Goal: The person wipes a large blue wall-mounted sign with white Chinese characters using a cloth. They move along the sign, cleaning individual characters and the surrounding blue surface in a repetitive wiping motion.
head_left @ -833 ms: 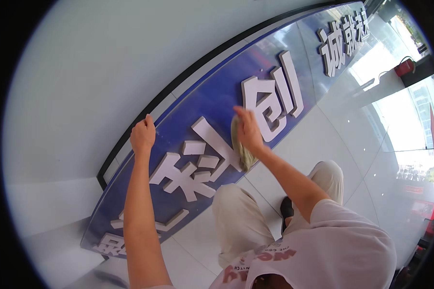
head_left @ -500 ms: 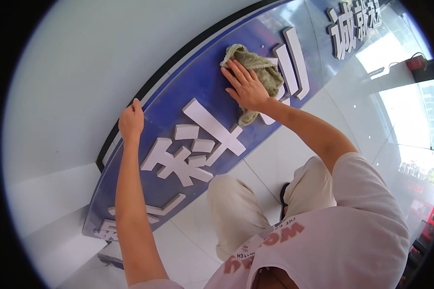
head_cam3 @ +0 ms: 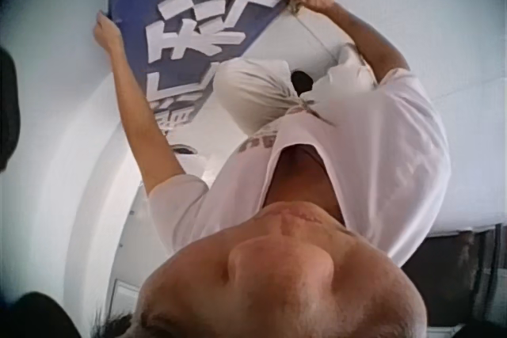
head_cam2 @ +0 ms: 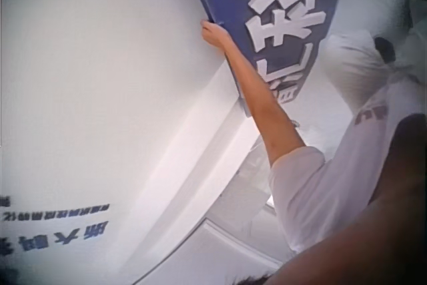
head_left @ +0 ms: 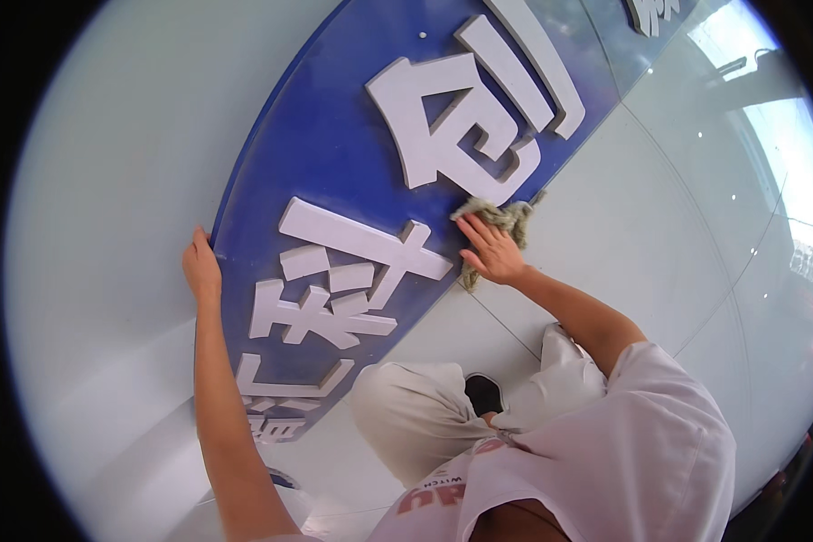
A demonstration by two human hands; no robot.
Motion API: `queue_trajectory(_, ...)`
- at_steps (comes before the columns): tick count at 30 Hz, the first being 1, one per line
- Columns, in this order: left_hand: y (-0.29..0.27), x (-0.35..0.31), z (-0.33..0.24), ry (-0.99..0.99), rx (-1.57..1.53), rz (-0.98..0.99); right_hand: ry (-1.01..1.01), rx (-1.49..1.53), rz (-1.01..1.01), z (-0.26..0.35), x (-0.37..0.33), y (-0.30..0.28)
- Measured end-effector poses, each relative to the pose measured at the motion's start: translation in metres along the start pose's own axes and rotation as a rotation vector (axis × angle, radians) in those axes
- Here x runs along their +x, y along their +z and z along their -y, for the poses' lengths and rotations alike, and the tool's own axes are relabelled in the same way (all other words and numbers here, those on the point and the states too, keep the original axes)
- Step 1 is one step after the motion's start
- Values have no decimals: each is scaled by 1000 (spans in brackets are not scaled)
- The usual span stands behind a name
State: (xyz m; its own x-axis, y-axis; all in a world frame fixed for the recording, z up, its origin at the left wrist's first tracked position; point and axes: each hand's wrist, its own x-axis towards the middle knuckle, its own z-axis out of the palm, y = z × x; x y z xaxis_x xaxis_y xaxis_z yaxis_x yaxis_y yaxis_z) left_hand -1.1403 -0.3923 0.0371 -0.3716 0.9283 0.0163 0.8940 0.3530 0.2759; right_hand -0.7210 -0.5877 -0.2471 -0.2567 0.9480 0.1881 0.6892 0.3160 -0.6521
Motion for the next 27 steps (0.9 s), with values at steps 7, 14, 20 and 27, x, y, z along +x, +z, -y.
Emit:
queue_trajectory(7,9,1,1,20,-64,-106,23,247,-211,47,70,-20)
queue_trajectory(14,2,3,15,-19,-63,-46,244,127,-95,27,17,3)
queue_trajectory(20,3,-8,-4,-32,-92,-81,316,36,-17,-14,-54,-2)
queue_trajectory(27,6,-8,-6,-73,-102,-97,358,8,309,-48,-61,-51)
